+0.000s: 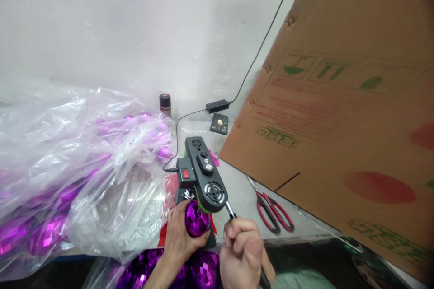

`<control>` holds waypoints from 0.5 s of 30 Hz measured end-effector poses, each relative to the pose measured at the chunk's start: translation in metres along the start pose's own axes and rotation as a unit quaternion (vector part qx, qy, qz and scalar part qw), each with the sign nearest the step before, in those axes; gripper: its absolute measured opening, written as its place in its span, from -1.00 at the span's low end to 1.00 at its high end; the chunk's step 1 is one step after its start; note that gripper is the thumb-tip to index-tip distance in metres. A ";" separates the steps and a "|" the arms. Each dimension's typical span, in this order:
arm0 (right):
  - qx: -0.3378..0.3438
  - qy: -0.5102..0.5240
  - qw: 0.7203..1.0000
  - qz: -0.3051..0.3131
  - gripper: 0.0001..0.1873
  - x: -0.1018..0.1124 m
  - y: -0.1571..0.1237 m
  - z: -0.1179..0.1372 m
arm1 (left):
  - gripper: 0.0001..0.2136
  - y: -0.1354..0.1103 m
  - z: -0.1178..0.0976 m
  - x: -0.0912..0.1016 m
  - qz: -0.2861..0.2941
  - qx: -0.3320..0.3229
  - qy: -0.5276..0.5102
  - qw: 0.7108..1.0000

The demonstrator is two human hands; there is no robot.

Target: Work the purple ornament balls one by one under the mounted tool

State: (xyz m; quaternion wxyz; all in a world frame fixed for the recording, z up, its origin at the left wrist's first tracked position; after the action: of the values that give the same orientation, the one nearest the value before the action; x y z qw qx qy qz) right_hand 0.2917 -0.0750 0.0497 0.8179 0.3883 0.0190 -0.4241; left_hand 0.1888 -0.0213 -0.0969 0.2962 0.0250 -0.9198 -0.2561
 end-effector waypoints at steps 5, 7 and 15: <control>-0.022 0.029 0.999 -0.030 -0.40 -0.003 -0.006 -0.002 | -0.33 0.000 0.001 -0.002 0.007 0.002 -0.004 1.000; -0.017 0.035 0.999 -0.024 -0.42 -0.002 -0.009 -0.004 | -0.32 0.000 0.000 -0.002 0.008 0.006 -0.007 1.000; 0.037 -0.006 0.998 0.041 -0.42 0.022 -0.034 -0.039 | -0.34 0.000 -0.002 0.001 0.015 0.018 -0.021 1.000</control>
State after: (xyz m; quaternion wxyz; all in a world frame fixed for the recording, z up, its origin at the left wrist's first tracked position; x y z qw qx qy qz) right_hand 0.2931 -0.0757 -0.0069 0.8196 0.4163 -0.0177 -0.3932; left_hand 0.1893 -0.0223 -0.0944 0.2805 0.0116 -0.9304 -0.2358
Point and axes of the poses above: each hand's wrist, its own y-axis towards the middle knuckle, its own x-axis out of the back of the hand, z = x × y, the point moved 3 cm from there along y, towards the middle knuckle, and after that the axes turned 1 degree about -y, right-handed, at the moved point
